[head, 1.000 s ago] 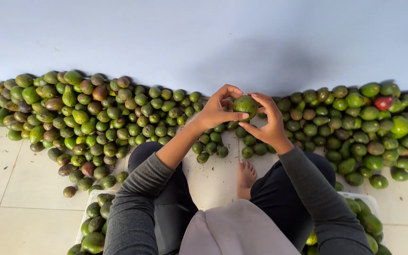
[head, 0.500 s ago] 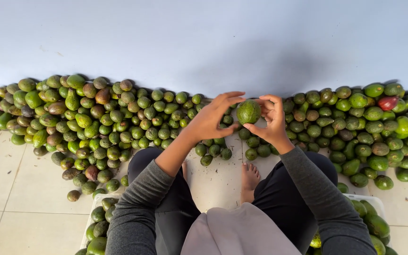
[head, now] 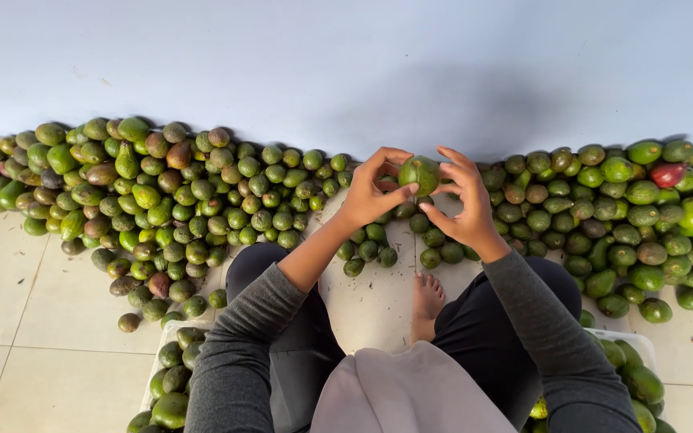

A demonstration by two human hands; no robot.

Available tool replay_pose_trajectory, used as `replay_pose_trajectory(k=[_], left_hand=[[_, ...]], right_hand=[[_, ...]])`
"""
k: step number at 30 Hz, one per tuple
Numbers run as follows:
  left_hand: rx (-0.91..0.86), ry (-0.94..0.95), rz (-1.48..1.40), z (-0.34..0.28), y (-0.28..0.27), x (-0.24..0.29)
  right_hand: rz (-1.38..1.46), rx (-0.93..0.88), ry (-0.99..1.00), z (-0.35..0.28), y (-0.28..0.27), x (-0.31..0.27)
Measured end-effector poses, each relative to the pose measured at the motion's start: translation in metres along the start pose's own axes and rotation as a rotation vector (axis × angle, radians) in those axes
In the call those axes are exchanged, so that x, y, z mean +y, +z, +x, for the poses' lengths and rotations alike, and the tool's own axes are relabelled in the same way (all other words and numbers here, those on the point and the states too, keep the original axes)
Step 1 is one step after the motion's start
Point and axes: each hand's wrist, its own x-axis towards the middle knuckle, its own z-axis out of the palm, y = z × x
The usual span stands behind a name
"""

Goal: Sorting and inspecting avocados from a large pile on the floor into a plastic crate for quality control.

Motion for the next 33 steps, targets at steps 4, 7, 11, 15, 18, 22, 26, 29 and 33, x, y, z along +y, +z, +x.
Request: replay_pose_trajectory(k=[4, 7, 11, 15, 18, 22, 26, 29, 33], left_hand=[[0.06, -0.133, -0.097, -0.002, 0.001, -0.003], [-0.058, -0.105, -0.083, -0.001, 0.0, 0.007], [-0.287, -0.009, 0.109, 0.0, -0.008, 0.03], [-0.377, 0.088, 0.216, -0.002, -0.003, 0.041], [-0.271, 0.107, 0.209, -0.001, -0.003, 0.032], [-0.168, -0.021, 0.007, 0.003, -0.007, 0.025], [-0.093, -0.13, -0.179, -0.002, -0.002, 0.01], [-0.17, -0.176, -0.127, -0.007, 0.001, -0.003], [-0.25, -0.132, 0.098, 0.001, -0.005, 0.031]], right_hand=[[-0.275, -0.001, -0.129, 0.006, 0.001, -0.002], [-0.269, 0.022, -0.118, -0.002, -0.001, 0.012], [-0.082, 0.055, -0.089, -0.013, -0.006, 0.028], [0.105, 0.072, 0.039, -0.022, -0.007, 0.036], [0.173, 0.059, 0.076, -0.018, -0.008, 0.041], [-0.095, 0.031, -0.051, -0.002, -0.009, 0.016], [-0.319, -0.015, -0.218, 0.002, -0.002, 0.004], [-0.301, 0.032, -0.159, 0.002, -0.006, 0.004], [-0.05, 0.11, -0.008, -0.012, -0.006, 0.026]])
